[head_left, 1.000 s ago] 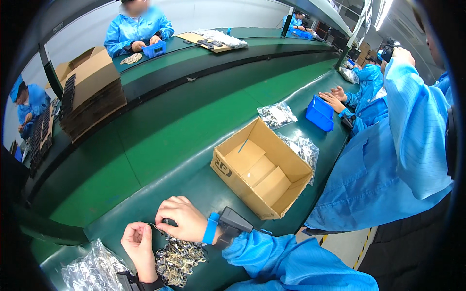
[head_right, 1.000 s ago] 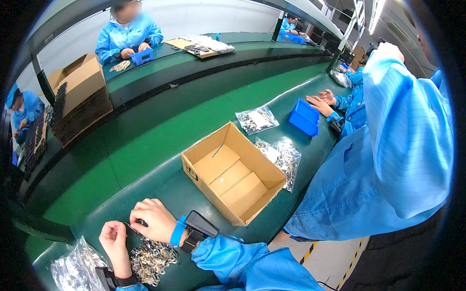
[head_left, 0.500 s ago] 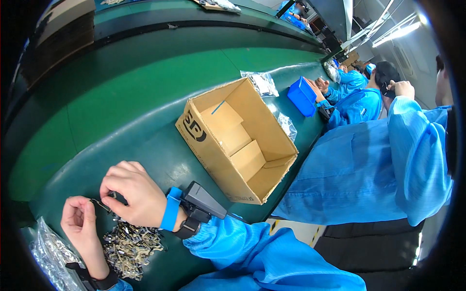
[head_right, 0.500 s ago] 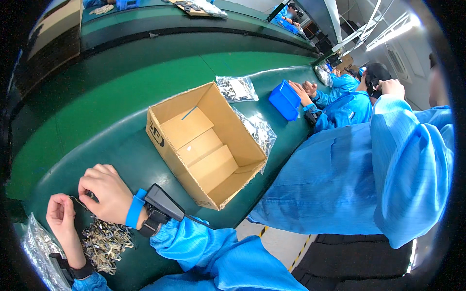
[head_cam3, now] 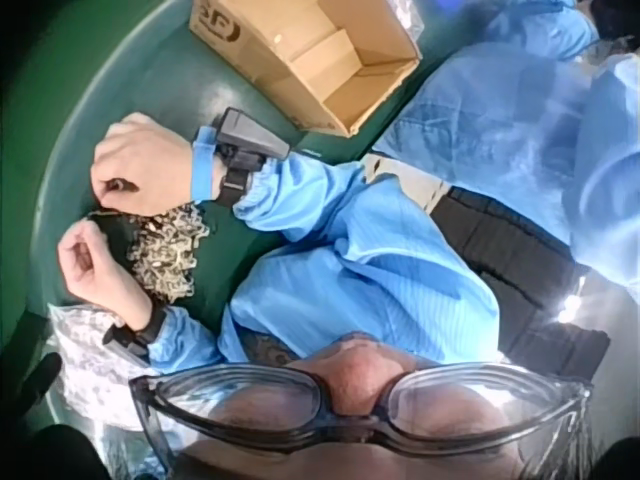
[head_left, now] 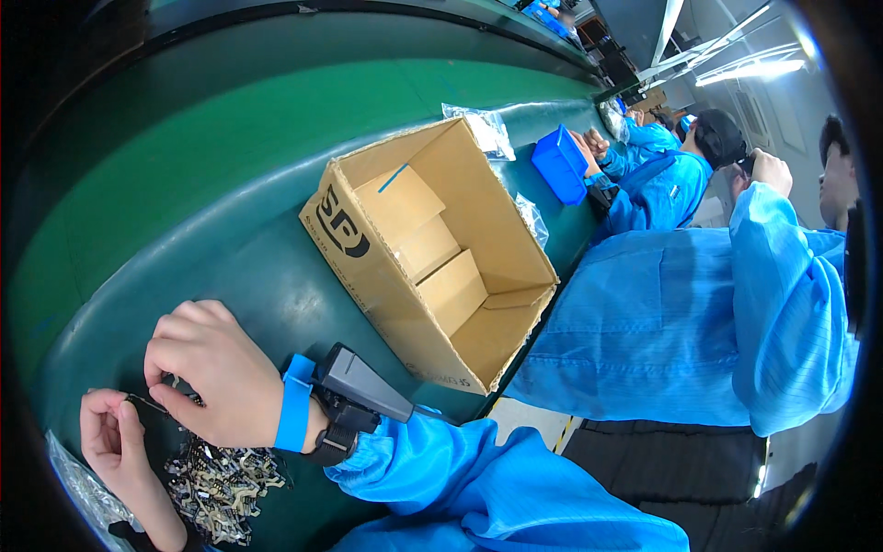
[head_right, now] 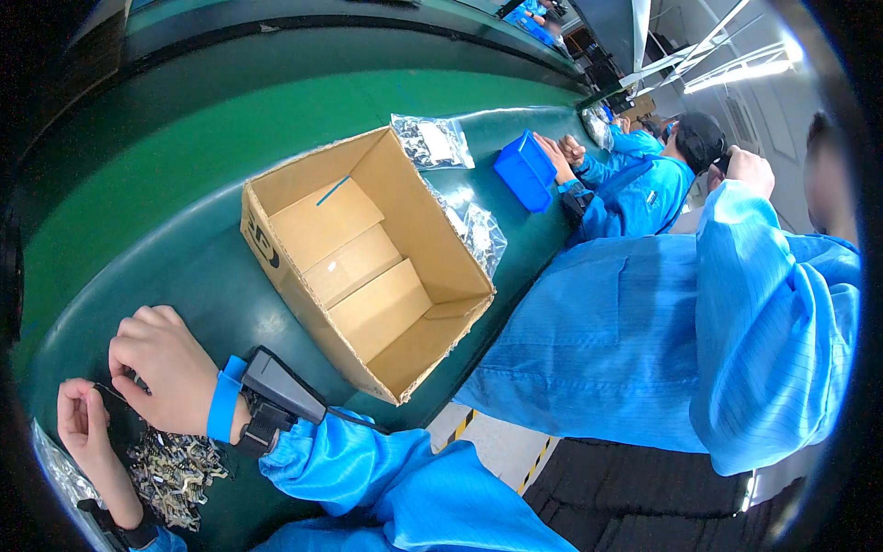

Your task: Assembling small electronic components at an industrial workstation.

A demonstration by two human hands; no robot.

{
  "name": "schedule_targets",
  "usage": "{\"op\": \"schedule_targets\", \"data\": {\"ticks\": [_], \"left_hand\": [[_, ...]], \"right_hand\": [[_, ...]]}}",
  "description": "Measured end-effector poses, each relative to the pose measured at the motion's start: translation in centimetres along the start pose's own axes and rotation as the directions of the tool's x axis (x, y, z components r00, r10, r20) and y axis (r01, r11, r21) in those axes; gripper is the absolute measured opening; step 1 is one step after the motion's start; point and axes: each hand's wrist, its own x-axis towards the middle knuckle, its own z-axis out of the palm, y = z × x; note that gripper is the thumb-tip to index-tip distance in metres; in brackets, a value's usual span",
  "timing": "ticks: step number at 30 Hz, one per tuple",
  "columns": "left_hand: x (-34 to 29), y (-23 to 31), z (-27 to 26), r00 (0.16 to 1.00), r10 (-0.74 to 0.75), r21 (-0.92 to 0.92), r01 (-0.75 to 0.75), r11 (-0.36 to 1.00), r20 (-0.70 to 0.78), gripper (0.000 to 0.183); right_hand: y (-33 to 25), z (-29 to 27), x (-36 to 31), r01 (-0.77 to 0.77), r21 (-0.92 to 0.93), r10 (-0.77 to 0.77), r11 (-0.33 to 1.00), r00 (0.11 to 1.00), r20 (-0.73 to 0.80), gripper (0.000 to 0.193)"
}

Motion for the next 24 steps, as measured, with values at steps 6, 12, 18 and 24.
{"op": "schedule_targets", "data": {"ticks": [6,12,18,24], "left_hand": [[0.6,0.9,-0.2,1.0,0.005,0.028,-0.005,1.0,0.001,0.007],[0.8,1.7,-0.8,0.995,0.102,0.043,-0.101,0.994,-0.012,0.011],[1.6,-0.8,-0.5,0.983,0.185,0.034,-0.185,0.982,0.005,0.013],[-2.4,5.3,0.2,0.977,0.212,0.062,-0.21,0.976,-0.026,0.017]], "right_hand": [[-0.2,-0.2,0.4,0.005,0.01,-0.005,1.0,0.999,-0.04,0.011],[-0.8,0.8,0.4,0.03,0.007,-0.03,1.0,0.994,-0.104,0.012],[0.9,1.4,-0.7,0.008,-0.061,-0.018,0.998,0.987,-0.161,0.01],[0.4,1.9,-0.4,-0.02,0.066,0.034,0.998,0.976,-0.214,0.01]]}}
